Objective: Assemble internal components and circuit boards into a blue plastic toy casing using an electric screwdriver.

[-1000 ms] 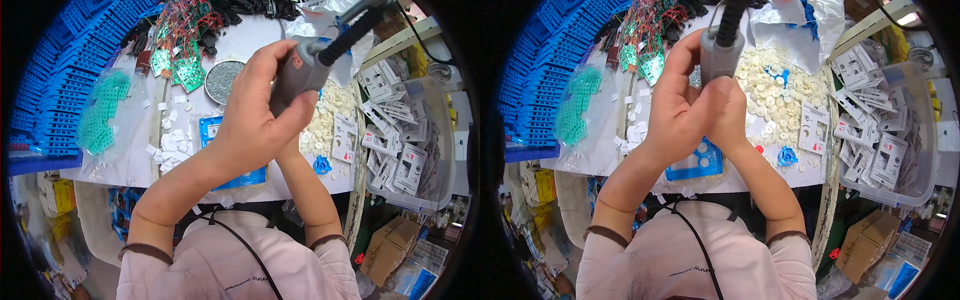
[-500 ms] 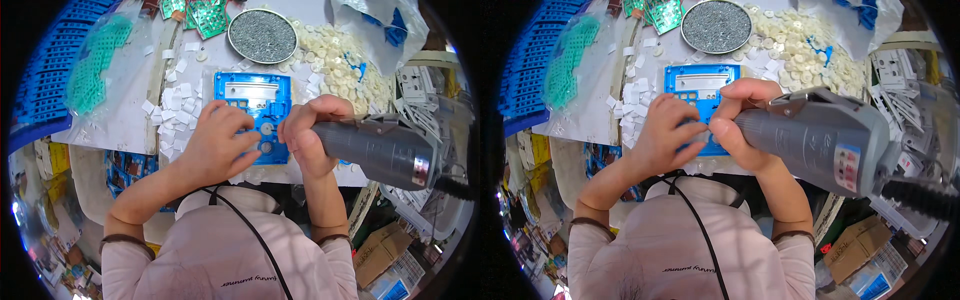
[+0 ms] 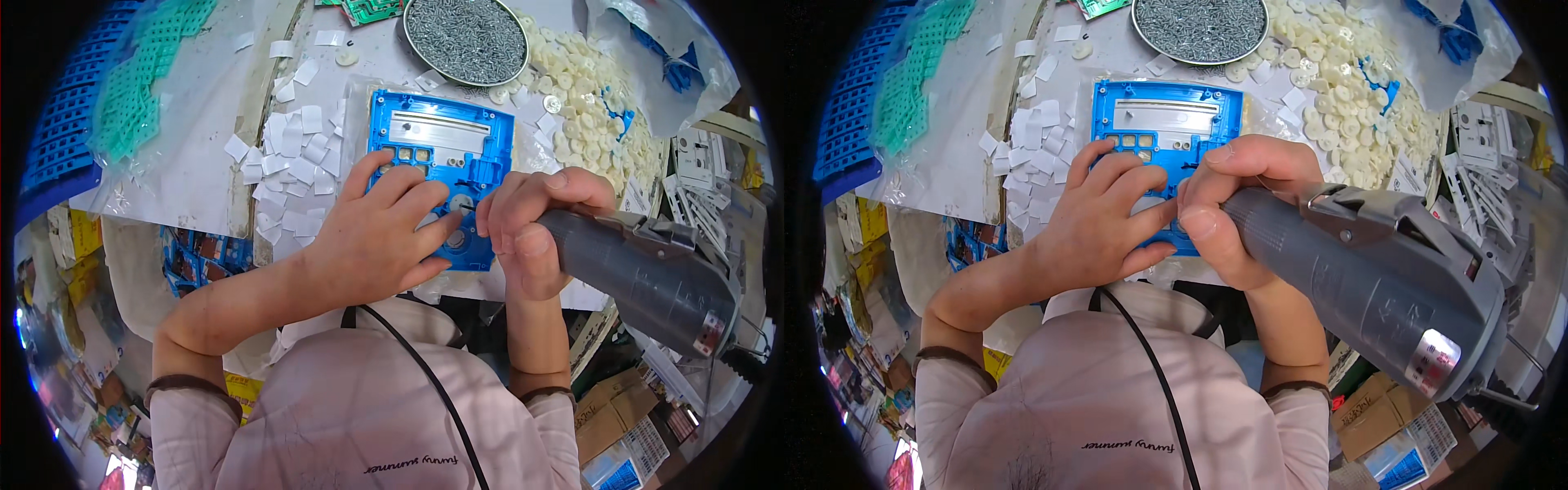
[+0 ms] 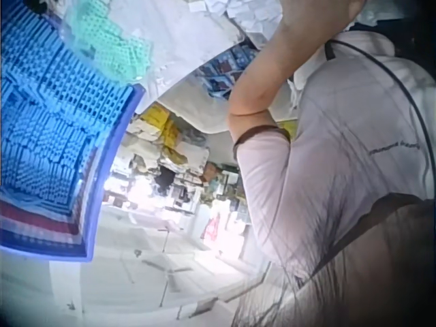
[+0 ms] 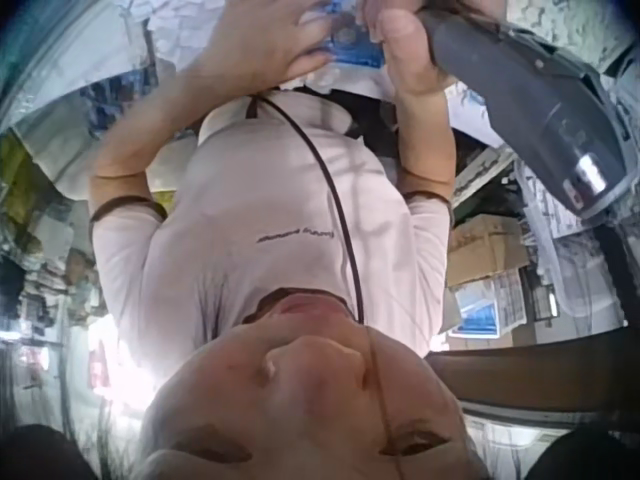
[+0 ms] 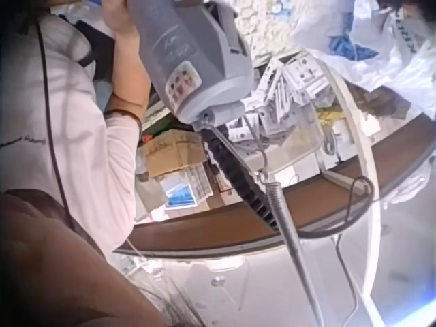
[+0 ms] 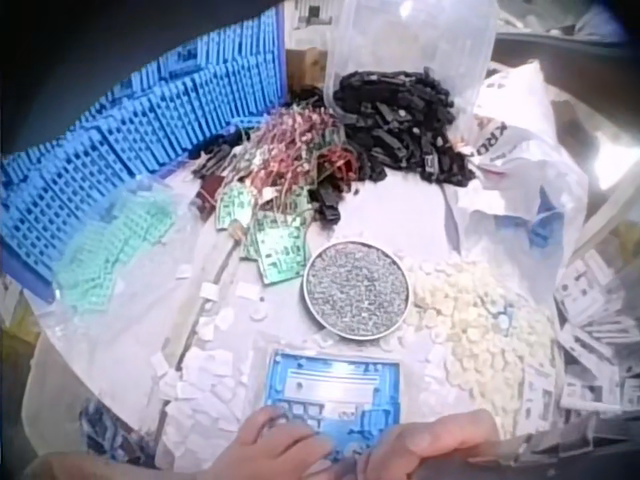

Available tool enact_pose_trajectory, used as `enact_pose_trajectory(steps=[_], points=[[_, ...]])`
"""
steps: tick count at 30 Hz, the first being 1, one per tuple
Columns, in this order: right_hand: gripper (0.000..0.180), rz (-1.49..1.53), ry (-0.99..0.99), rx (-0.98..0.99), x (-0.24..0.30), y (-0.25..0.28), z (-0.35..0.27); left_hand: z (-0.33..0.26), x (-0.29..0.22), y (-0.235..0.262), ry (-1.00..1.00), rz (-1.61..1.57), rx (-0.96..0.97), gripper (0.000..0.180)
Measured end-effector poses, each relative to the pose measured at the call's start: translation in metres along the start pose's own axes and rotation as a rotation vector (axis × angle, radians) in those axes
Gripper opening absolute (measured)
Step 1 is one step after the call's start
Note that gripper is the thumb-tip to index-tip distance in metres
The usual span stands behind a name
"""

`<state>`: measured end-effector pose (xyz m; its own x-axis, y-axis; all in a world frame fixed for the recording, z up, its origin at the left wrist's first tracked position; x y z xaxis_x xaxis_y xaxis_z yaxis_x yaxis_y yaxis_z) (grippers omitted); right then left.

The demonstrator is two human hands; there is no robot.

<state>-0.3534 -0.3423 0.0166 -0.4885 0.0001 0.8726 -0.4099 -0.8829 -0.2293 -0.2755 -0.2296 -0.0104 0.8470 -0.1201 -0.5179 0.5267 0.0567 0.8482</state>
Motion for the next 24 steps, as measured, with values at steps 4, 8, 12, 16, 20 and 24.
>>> enact_pose_trajectory(steps=[4, 8, 12, 16, 20, 24], points=[[0.041, 0.019, -0.025, 0.0, -0.0002, -0.0021, -0.0008, -0.0004, 0.0009, 0.0003, -0.009, 0.011, -0.032, 0.041], [0.035, -0.015, -0.023, 0.015, 0.0002, -0.0063, -0.0004, -0.0011, 0.0016, -0.0008, -0.022, -0.008, -0.044, 0.038], [0.032, -0.075, -0.014, 0.016, 0.0008, -0.01, 0.0006, -0.0008, 0.0018, 0.0001, -0.024, -0.021, -0.043, 0.035], [0.033, -0.106, -0.007, -0.039, -0.0004, -0.0058, -0.0036, -0.0014, 0.0019, -0.0002, -0.031, -0.02, -0.057, 0.034], [0.036, -0.098, -0.031, -0.104, -0.0028, -0.0043, -0.0024, -0.0028, 0.0011, 0.0009, -0.036, -0.031, -0.068, 0.033], [0.038, -0.247, -0.067, -0.13, -0.0018, -0.0083, -0.0063, -0.0025, 0.0018, 0.0004, -0.038, -0.06, -0.058, 0.033]])
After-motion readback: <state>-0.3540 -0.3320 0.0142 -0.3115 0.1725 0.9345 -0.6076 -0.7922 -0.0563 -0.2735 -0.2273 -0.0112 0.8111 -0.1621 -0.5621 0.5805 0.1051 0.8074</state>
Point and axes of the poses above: each hand's wrist, its own z-axis towards the middle knuckle, its own y-axis out of the back of the hand, x = y × z, the point moved 8 cm from there along z, towards the middle knuckle, and after that the axes turned 6 degrees about x, right-handed, at the moved point
